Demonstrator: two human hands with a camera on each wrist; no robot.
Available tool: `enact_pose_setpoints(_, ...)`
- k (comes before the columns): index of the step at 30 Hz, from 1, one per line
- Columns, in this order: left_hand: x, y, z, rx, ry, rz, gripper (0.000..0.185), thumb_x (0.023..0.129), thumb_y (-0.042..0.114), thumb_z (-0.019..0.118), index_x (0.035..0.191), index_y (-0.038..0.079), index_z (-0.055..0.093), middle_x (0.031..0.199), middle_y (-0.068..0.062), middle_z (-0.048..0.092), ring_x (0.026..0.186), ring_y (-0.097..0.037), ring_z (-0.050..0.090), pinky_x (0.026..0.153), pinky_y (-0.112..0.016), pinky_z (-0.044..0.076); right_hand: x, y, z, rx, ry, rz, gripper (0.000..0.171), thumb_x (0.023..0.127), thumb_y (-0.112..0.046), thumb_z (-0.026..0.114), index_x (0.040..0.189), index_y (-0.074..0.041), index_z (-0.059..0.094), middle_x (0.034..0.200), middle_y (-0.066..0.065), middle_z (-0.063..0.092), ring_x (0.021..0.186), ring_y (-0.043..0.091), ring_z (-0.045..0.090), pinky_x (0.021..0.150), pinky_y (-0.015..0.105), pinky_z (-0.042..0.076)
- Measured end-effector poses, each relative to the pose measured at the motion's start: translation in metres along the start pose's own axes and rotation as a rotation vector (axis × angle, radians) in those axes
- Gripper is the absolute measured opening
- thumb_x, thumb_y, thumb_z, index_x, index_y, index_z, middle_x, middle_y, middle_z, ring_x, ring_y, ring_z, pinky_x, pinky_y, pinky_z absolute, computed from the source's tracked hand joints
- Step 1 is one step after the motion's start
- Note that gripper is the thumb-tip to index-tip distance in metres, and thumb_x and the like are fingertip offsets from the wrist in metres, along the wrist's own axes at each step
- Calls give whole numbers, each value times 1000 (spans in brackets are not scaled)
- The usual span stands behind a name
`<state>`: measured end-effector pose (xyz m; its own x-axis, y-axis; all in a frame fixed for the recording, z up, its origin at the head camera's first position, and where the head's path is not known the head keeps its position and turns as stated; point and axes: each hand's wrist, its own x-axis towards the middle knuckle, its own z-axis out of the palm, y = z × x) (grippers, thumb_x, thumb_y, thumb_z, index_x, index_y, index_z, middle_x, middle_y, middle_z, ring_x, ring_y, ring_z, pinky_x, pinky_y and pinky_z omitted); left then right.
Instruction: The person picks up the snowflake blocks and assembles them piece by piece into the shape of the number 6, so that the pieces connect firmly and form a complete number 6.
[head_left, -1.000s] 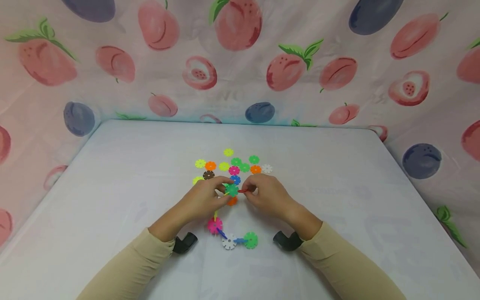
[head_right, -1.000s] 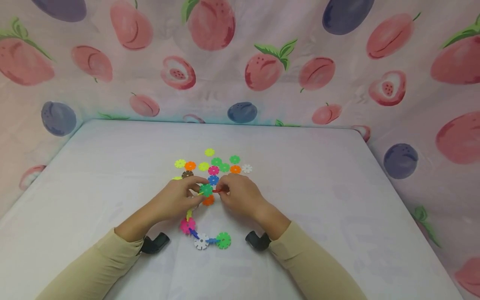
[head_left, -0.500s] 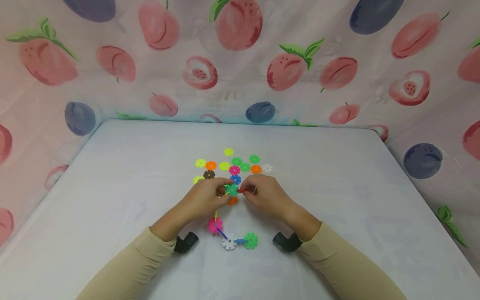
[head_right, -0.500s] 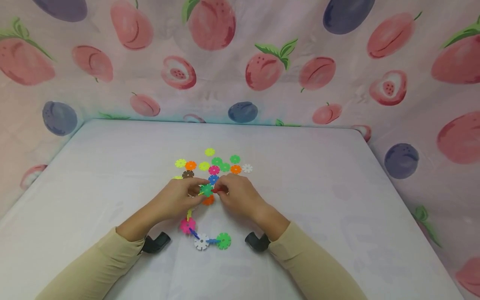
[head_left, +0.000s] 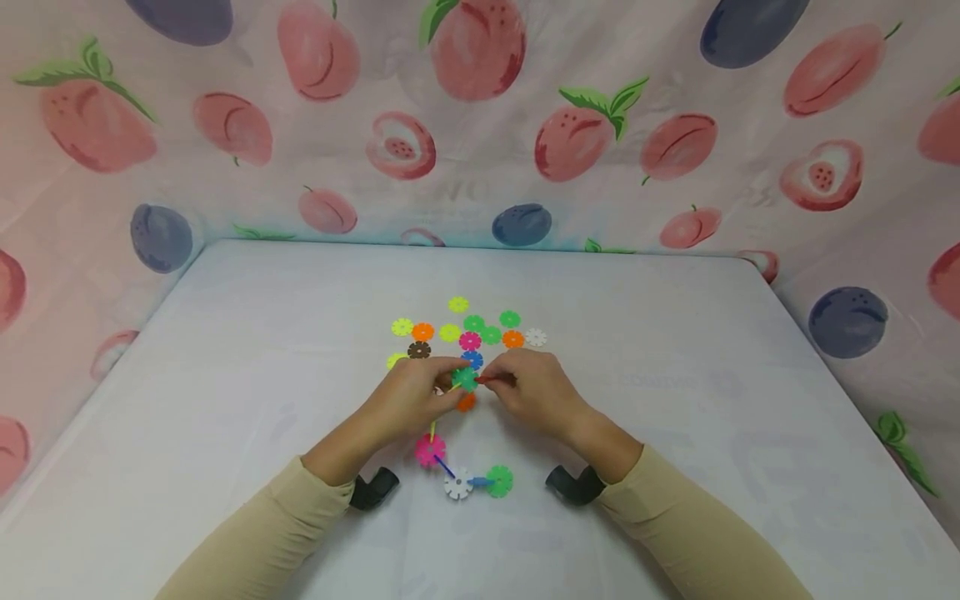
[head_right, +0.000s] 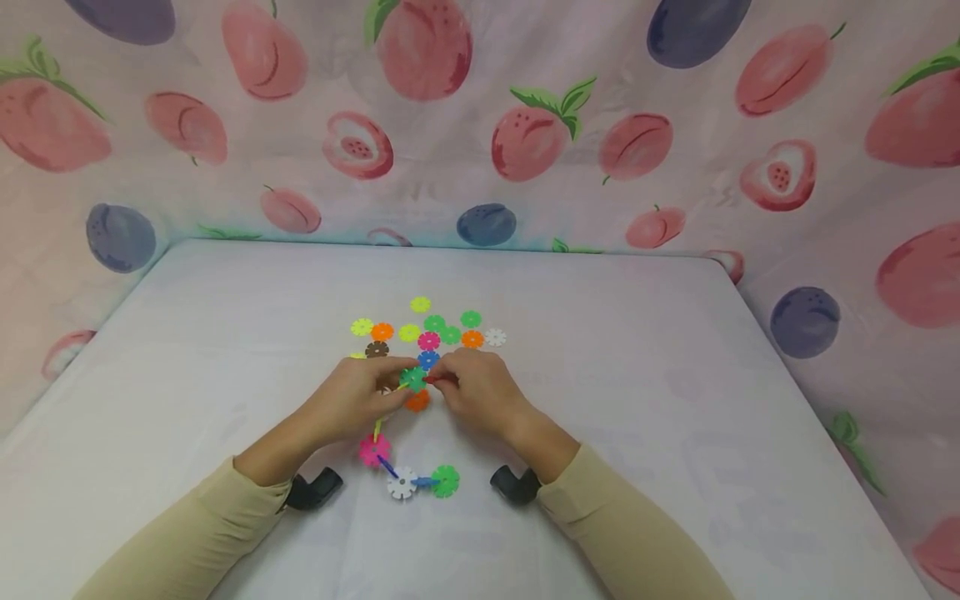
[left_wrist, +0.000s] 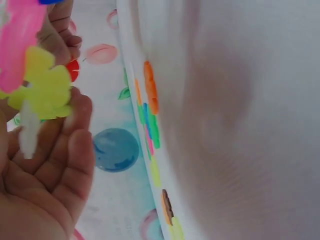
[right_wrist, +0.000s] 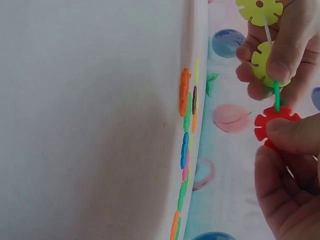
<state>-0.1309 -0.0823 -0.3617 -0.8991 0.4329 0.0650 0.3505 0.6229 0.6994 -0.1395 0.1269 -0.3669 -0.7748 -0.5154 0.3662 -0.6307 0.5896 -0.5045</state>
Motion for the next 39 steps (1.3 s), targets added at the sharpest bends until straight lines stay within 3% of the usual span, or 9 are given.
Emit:
enact_pose_setpoints(6,-2,-1,2,-38,29,0,41,89,11,75,128,3,67,85,3,70,83,-17,64,60,-25,51,-2,0,1,23,58,-39,7,84,1,78,90,-4,76,83,2,72,75,15,64,70,26,55)
enact_pose_setpoints(13,-2,-3,3,-56,37,30,41,89,10,75,128,1,67,85,2,71,80,-16,63,58,-26,50,-1,0,1,12,61,-75,7,85,0,78,90,-3,75,83,2,72,73,16,64,70,27,55)
enact_pose_setpoints(18,-1,-3,4,-78,14,20,41,89,10,74,128,0,66,86,1,71,81,-17,67,62,-24,53,-1,2,1,23,39,-23,8,85,0,78,90,-4,75,83,1,72,75,15,65,72,27,55)
enact_pose_setpoints(26,-2,-6,2,-147,-75,-23,49,89,16,77,133,1,61,96,0,70,91,-17,69,80,-30,57,0,3,-2,37,-27,93,10,86,-1,75,96,-4,72,92,3,71,85,19,68,77,32,57)
enact_pose_setpoints(35,-4,-10,-5,-170,-121,-61,50,89,17,75,136,6,60,103,0,68,95,-16,67,81,-30,56,3,4,-3,37,-54,128,9,89,-1,72,97,-4,72,93,3,71,87,19,67,77,31,57)
enact_pose_setpoints(39,-4,-11,-7,-168,-135,-58,45,92,12,67,136,5,60,103,0,68,96,-16,66,82,-31,55,3,6,-3,45,-61,131,8,89,-1,72,97,-4,72,93,3,71,87,19,67,78,32,57)
